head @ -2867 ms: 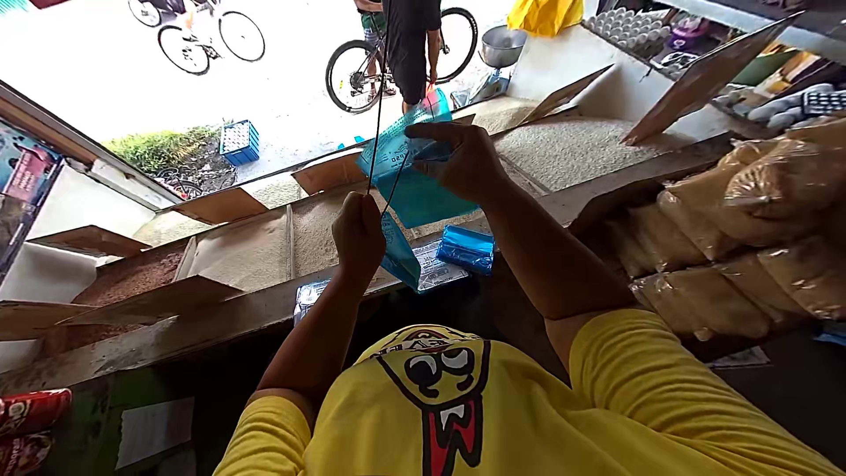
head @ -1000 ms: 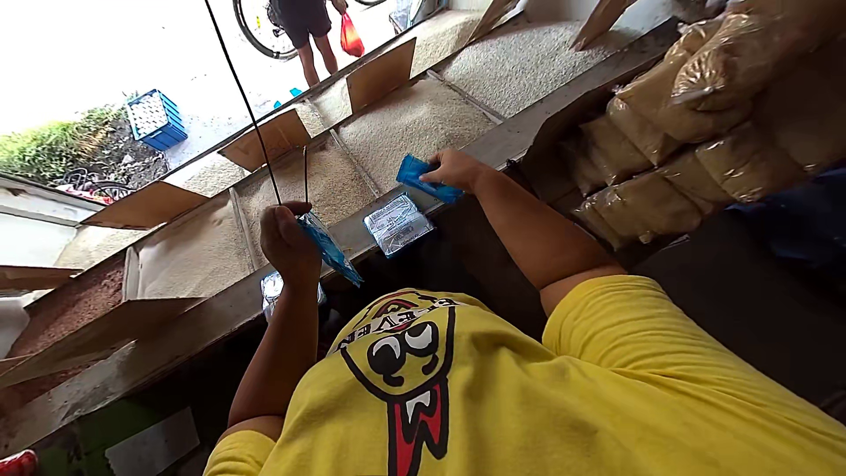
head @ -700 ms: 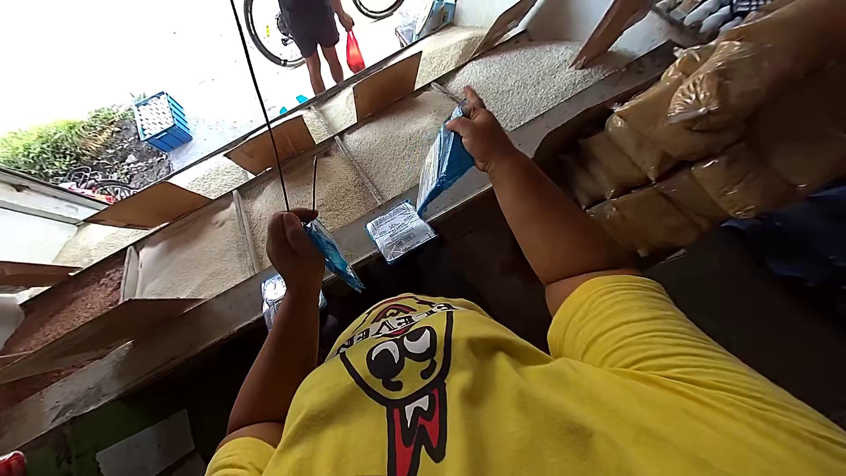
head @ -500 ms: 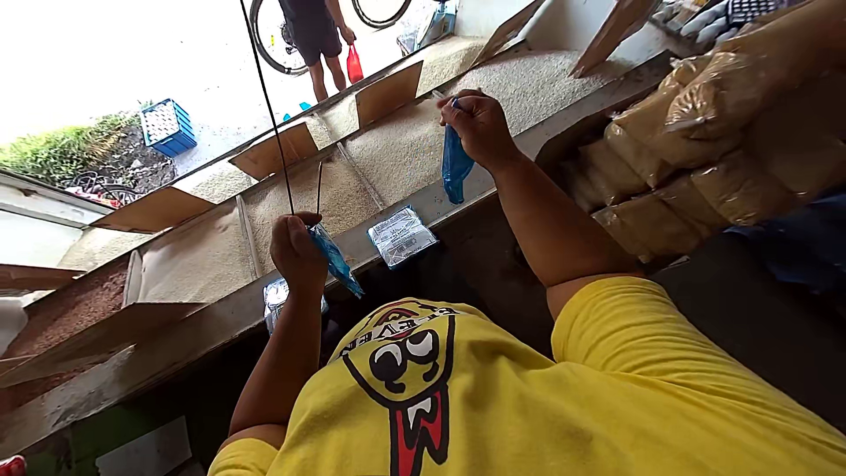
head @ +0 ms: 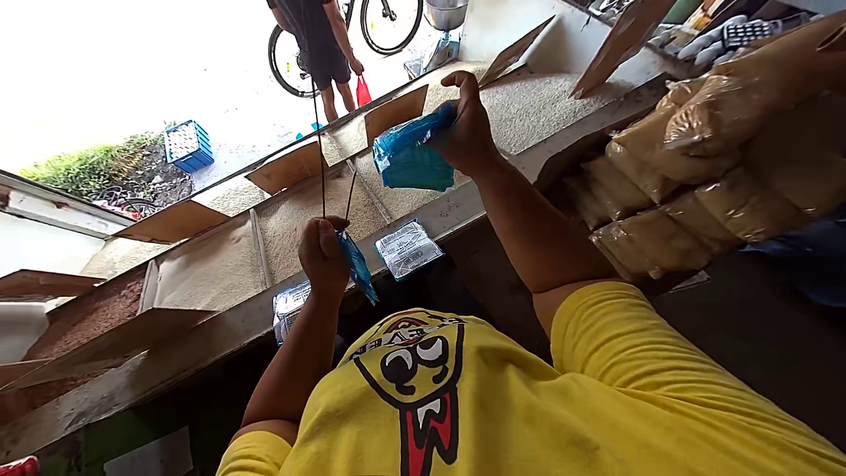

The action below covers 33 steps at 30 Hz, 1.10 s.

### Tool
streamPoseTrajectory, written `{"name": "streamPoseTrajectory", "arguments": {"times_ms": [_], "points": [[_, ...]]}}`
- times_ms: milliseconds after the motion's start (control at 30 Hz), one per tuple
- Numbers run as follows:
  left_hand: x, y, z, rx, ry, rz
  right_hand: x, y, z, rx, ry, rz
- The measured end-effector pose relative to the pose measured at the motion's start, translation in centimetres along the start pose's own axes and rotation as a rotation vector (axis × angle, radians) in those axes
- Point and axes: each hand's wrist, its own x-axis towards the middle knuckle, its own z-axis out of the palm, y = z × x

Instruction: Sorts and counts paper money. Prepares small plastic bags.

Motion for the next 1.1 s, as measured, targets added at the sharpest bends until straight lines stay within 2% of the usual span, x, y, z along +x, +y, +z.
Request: {"name": "streamPoseTrajectory", "arguments": {"times_ms": [167, 233, 433, 567, 700, 900, 1100], "points": [[0.1, 0.3, 1.1, -0.019, -0.025, 0.058, 0.3, -1.8, 1.7, 0.49, -0.231, 0.332], [0.2, 0.5, 1.3, 0.005, -0.042, 0.062, 0.2, -3.1, 2.2, 0.619, -0.271, 0.442], [0.6, 1.5, 1.7, 0.03, -0.068, 0.035, -0.3, -5.9, 3.3, 0.748, -0.281, 0.528], [1.0, 2.2, 1.7, 0.09, -0.057, 0.017, -0.3, -6.7, 4.0, 0.609, -0.286, 0.46], [2.1, 2.5, 1.7, 0.13, 0.03, 0.004, -0.5, -7.0, 4.2, 0.477, -0.312, 0.264], [3.0, 3.4, 1.0, 0.198, 0.028, 0.023, -0.8, -7.9, 4.2, 0.228, -0.291, 0.043], [2.9, 4.0, 0.7, 0.149, 0.043, 0.013, -1.4, -8.7, 4.0, -0.009, -0.251, -0.206]]}}
